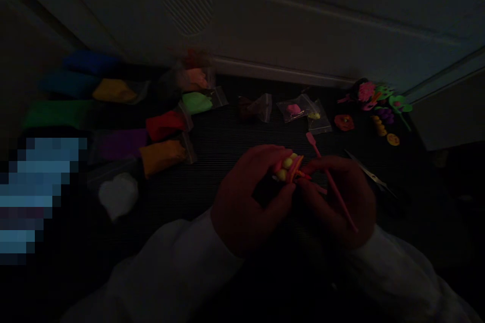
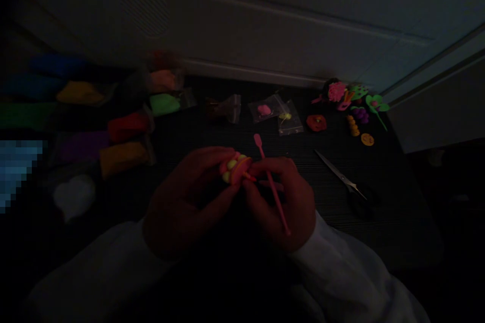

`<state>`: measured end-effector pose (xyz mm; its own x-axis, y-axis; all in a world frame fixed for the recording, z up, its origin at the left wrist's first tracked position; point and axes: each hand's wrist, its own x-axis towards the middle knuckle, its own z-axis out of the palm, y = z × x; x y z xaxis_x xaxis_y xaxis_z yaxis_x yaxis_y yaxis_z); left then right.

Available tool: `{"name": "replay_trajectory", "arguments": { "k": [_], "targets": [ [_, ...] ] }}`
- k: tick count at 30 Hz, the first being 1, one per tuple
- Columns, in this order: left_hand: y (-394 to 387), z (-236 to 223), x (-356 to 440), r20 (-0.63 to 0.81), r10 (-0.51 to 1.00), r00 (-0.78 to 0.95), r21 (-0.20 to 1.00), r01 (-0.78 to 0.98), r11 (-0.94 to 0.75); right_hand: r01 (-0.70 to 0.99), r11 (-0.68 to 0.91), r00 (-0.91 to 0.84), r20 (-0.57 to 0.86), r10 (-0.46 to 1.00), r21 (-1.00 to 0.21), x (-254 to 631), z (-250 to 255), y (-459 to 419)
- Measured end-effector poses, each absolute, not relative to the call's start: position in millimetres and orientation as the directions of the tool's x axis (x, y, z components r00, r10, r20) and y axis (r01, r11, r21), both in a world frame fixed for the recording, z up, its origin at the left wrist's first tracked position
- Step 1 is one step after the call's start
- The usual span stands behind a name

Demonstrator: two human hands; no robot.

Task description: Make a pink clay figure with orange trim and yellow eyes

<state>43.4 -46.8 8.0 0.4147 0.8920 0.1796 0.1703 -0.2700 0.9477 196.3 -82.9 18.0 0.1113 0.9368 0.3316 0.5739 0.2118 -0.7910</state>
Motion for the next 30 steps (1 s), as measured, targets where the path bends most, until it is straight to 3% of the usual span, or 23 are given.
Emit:
{"name": "replay_trajectory", "arguments": {
  "k": [6,10,13,15,20,25,30],
  "targets": [
    [-48,11,46,0.150,0.908,0.392,0.977,0.085,-0.198,0.572,0.219,0.114,0.340,0.933,-0.791,196,18,-83],
    [-42,15,47,-0.125,0.893,0.433,0.980,-0.085,0.178,0.569,0.222,0.118,0.346,0.931,-0.792,201,21,-84],
    [-36,15,48,-0.306,0.815,0.491,0.827,-0.287,0.484,0.487,0.164,0.138,0.261,0.955,-0.858,205,24,-85],
    [-33,15,49,-0.371,0.789,0.490,0.726,-0.377,0.575,0.452,0.160,0.107,0.231,0.967,-0.877,206,26,-85],
    [-30,15,51,-0.444,0.775,0.449,0.656,-0.426,0.623,0.509,0.205,0.093,0.291,0.952,-0.836,203,24,-84],
    [-29,14,49,-0.428,0.754,0.498,0.605,-0.462,0.648,0.305,0.100,0.181,0.161,0.970,-0.947,198,20,-83],
    [-29,13,49,-0.429,0.746,0.509,0.593,-0.464,0.658,0.236,0.111,0.105,0.139,0.985,-0.965,196,18,-81]
  ]
}}
